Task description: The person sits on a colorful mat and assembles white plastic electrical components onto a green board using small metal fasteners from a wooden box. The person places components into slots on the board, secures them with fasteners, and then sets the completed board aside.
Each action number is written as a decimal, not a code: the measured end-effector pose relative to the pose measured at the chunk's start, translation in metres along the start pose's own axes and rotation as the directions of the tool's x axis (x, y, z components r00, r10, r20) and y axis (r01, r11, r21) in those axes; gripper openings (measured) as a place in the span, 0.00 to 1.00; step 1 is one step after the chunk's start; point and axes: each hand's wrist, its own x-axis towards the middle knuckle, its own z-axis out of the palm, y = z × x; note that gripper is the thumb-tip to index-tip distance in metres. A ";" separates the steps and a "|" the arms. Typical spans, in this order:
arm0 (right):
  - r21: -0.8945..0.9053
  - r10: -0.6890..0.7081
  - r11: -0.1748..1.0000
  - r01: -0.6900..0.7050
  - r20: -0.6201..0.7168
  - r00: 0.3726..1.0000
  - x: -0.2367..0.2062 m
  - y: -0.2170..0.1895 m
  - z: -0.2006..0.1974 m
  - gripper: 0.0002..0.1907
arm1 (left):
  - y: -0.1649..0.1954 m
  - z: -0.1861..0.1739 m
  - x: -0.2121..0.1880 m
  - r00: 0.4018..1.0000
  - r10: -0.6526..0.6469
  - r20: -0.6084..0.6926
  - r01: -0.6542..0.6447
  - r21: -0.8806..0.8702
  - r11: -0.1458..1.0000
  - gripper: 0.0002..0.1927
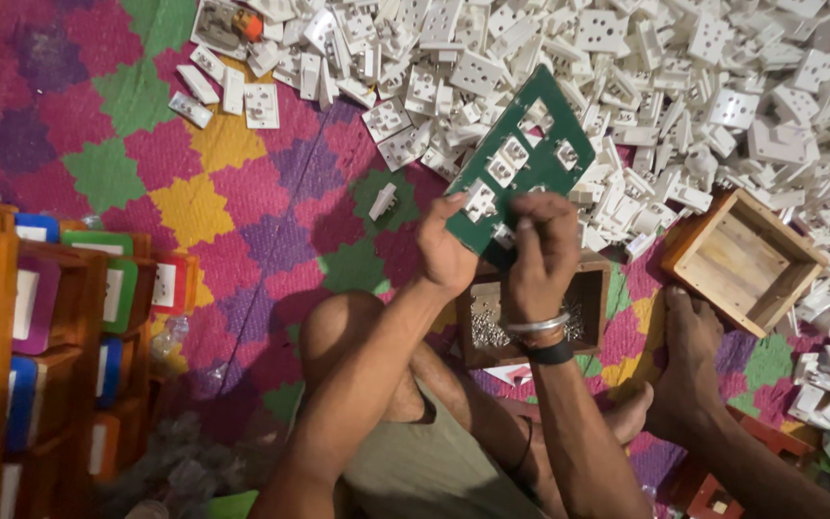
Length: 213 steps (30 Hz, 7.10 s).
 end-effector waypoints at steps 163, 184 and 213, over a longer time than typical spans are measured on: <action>-0.404 -0.185 0.894 0.193 0.061 0.981 0.061 -0.024 -0.013 0.07 | 0.021 0.034 -0.010 0.965 -0.039 0.260 -0.119 0.568 0.814 0.37; 0.031 0.294 0.953 -0.301 0.136 0.946 0.080 -0.037 -0.044 0.06 | 0.015 0.023 -0.013 0.972 -0.175 0.157 0.093 0.430 0.898 0.26; -0.413 -0.134 0.898 0.151 0.070 0.988 0.052 -0.040 -0.009 0.03 | 0.031 0.041 -0.012 0.947 -0.087 0.309 -0.147 0.658 0.738 0.39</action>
